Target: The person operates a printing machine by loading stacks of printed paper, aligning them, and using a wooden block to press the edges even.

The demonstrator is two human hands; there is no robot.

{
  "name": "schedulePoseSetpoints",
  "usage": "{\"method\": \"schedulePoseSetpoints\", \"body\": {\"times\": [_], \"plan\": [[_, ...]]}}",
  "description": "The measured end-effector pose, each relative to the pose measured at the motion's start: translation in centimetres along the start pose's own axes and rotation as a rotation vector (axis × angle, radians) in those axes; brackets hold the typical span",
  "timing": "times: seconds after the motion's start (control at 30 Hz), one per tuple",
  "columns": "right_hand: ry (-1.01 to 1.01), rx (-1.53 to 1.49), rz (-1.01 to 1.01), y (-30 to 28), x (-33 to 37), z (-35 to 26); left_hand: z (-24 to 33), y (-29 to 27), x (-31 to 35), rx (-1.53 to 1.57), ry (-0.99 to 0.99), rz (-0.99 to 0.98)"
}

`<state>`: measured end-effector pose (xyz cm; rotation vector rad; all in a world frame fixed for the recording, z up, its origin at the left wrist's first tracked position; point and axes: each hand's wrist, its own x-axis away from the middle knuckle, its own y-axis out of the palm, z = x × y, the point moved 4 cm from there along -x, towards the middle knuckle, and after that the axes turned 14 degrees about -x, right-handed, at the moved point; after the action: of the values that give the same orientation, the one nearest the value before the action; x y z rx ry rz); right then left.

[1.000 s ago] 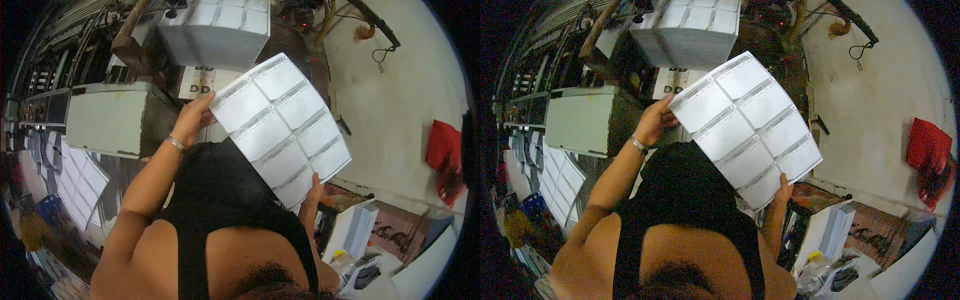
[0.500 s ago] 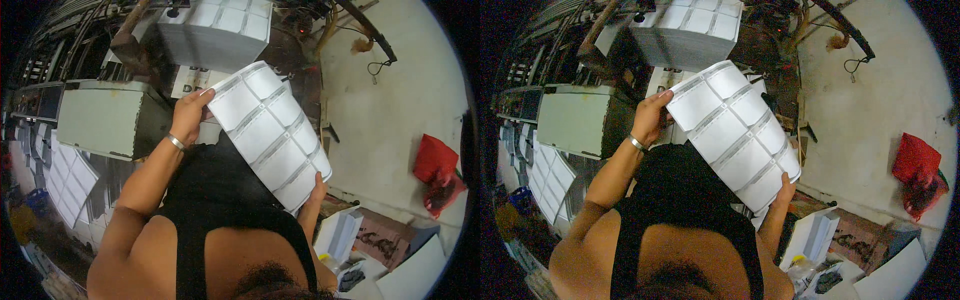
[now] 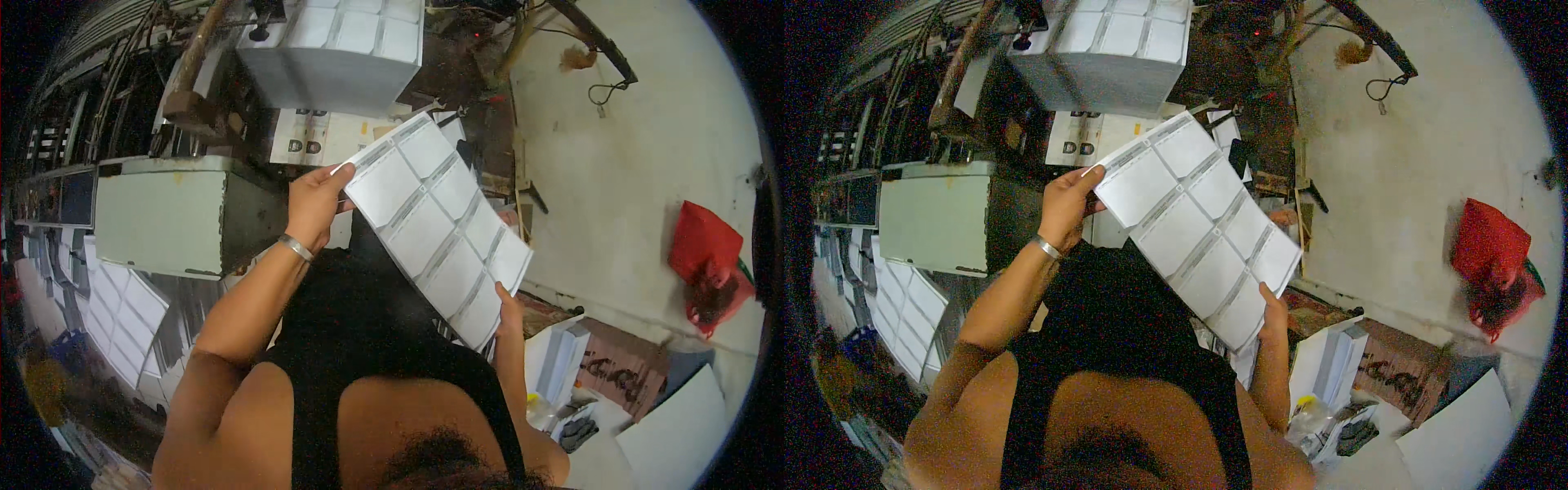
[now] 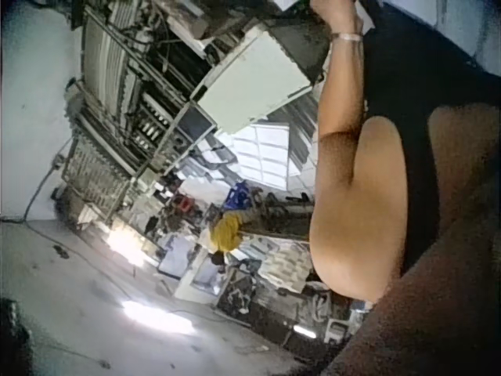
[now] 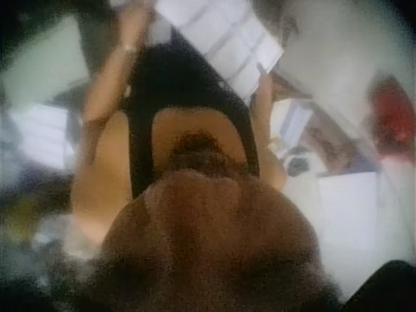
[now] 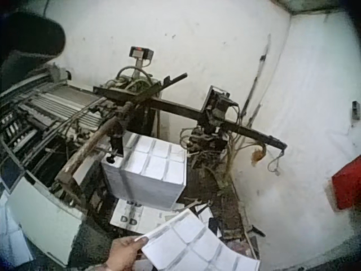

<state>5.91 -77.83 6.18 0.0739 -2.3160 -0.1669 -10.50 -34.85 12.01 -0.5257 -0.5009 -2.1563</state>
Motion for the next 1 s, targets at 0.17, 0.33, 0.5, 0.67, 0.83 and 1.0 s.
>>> {"method": "schedulePoseSetpoints", "body": {"times": [0.17, 0.33, 0.5, 0.67, 0.83, 1.0], "plan": [[-0.146, -0.069, -0.036, 0.4, 0.5, 0.5, 1.9, 1.2, -0.3, -0.029, -0.013, -0.026], [-0.272, -0.055, -0.048, 1.1, 0.2, -0.7, 3.7, 1.8, -2.0, 0.035, 0.072, -0.147], [-0.313, -0.181, -0.129, 4.1, -3.6, -4.4, 6.5, 3.0, -4.9, 0.102, 0.141, -0.146], [-0.382, -0.090, -0.230, 8.0, -8.6, -7.7, 8.2, 4.6, -10.1, 0.157, 0.165, -0.139], [-0.450, -0.070, -0.246, 12.3, -12.7, -9.7, 7.7, 4.7, -16.6, 0.173, 0.157, -0.142], [-0.468, -0.054, -0.241, 16.2, -14.2, -11.3, 6.6, 4.5, -20.9, 0.227, 0.178, -0.152]]}}
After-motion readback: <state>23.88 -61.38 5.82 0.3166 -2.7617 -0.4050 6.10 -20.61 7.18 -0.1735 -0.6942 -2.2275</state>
